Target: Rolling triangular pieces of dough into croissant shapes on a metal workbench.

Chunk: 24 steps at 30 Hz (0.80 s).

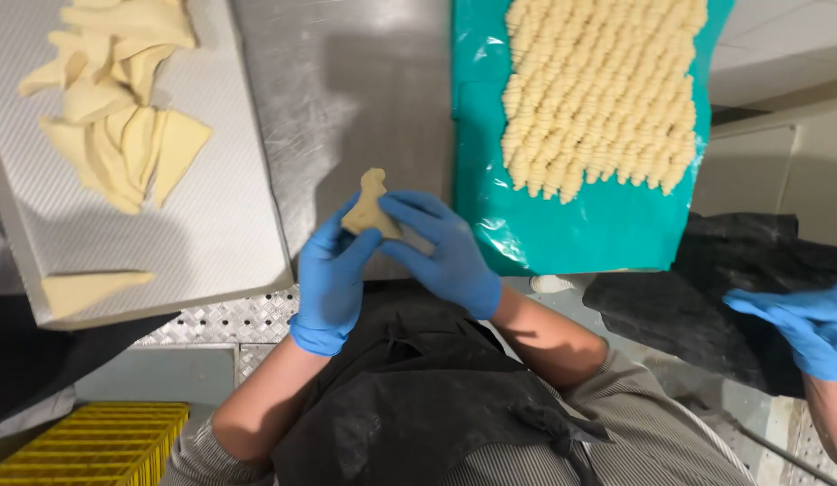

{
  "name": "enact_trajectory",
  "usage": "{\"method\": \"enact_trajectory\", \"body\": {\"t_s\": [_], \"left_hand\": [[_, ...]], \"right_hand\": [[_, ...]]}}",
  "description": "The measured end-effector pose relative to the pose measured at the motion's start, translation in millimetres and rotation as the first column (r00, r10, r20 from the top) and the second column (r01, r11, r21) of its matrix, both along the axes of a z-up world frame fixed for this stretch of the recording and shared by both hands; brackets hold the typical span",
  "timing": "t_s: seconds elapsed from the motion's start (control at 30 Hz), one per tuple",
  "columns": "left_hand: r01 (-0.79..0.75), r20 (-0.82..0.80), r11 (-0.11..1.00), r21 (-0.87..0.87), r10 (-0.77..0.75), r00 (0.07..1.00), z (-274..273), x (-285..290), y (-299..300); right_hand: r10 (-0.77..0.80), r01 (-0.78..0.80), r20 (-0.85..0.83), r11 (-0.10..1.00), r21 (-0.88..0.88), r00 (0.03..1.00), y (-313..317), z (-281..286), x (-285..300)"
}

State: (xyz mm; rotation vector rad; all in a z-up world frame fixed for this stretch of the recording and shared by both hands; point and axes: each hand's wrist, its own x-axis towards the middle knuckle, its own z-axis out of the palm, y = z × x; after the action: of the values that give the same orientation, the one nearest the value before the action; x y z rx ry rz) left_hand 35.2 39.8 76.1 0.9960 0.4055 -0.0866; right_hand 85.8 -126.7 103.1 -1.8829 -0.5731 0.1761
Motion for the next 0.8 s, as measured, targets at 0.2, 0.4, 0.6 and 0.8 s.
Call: {"method": "enact_trajectory", "body": {"t_s": [0.2,0.4,0.6,0.8], "left_hand": [[-0.019,0.18,0.941,0.337,-0.044,0.983,-4,-9,2],[-0.02,0.256,0.866,0.5,-0.126,0.958,-4,-10,9],[0.084,0.167,0.87,0.486,-0.187,0.968,-7,4,11],[-0.007,0.124,0.909,0.417,-0.049,0.991,-26,9,4]], "right_hand": [[-0.019,0.024,-0.205,0.999,0.022,0.979,2,5,0],[0.046,-0.025,-0.208,0.995,0.099,0.977,5,6,3],[-0.126,0.2,-0.491,0.975,0.101,0.862,-1,-23,6],[-0.101,0.139,-0.486,0.989,0.044,0.868,8,-26,22]]}}
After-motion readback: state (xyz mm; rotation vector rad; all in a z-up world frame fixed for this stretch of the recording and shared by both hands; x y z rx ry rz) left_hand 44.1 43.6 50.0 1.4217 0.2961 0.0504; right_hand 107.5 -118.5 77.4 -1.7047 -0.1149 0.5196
